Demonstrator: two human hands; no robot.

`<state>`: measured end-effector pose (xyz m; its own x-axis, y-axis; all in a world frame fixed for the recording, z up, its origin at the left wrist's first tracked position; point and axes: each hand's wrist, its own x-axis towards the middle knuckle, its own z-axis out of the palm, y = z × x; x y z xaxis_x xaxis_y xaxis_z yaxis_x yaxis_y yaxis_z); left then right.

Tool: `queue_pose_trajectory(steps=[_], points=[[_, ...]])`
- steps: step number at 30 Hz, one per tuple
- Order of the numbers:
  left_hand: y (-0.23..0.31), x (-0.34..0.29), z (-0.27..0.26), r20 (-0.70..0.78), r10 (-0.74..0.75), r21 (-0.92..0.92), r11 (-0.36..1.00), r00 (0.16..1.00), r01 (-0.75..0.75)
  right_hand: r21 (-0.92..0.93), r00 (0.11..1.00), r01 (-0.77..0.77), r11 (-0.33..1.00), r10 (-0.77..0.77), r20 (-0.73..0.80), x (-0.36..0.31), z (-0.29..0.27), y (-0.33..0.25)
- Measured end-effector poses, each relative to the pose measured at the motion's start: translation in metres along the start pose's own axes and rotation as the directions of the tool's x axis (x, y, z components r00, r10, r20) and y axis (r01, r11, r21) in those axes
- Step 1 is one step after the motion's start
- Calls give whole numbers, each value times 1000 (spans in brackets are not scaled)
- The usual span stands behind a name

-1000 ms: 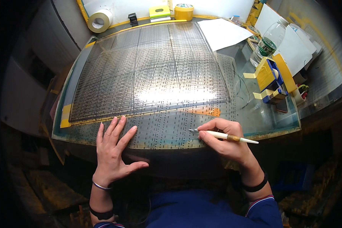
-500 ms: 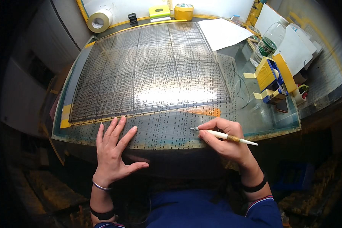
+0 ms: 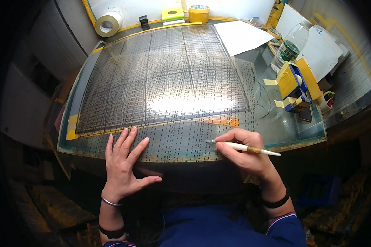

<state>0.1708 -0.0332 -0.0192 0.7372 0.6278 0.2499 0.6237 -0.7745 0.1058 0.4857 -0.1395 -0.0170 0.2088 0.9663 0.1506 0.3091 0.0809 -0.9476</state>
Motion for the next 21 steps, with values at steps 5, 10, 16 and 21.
queue_pose_trajectory(steps=[5,10,16,21], points=[[1,1,0,0,1,-4,1000,1000,-1,-2,999,41,999,-41,35,-2,-2,6],[0,0,-1,24,5,8,1000,1000,-6,36,999,17,999,-16,-41,-1,0,6],[1,0,-3,24,4,8,1000,1000,-4,-16,990,53,998,-51,128,-4,-10,2],[1,-1,-3,25,4,13,1000,1000,-4,0,1000,13,1000,-13,-21,-1,0,1]])
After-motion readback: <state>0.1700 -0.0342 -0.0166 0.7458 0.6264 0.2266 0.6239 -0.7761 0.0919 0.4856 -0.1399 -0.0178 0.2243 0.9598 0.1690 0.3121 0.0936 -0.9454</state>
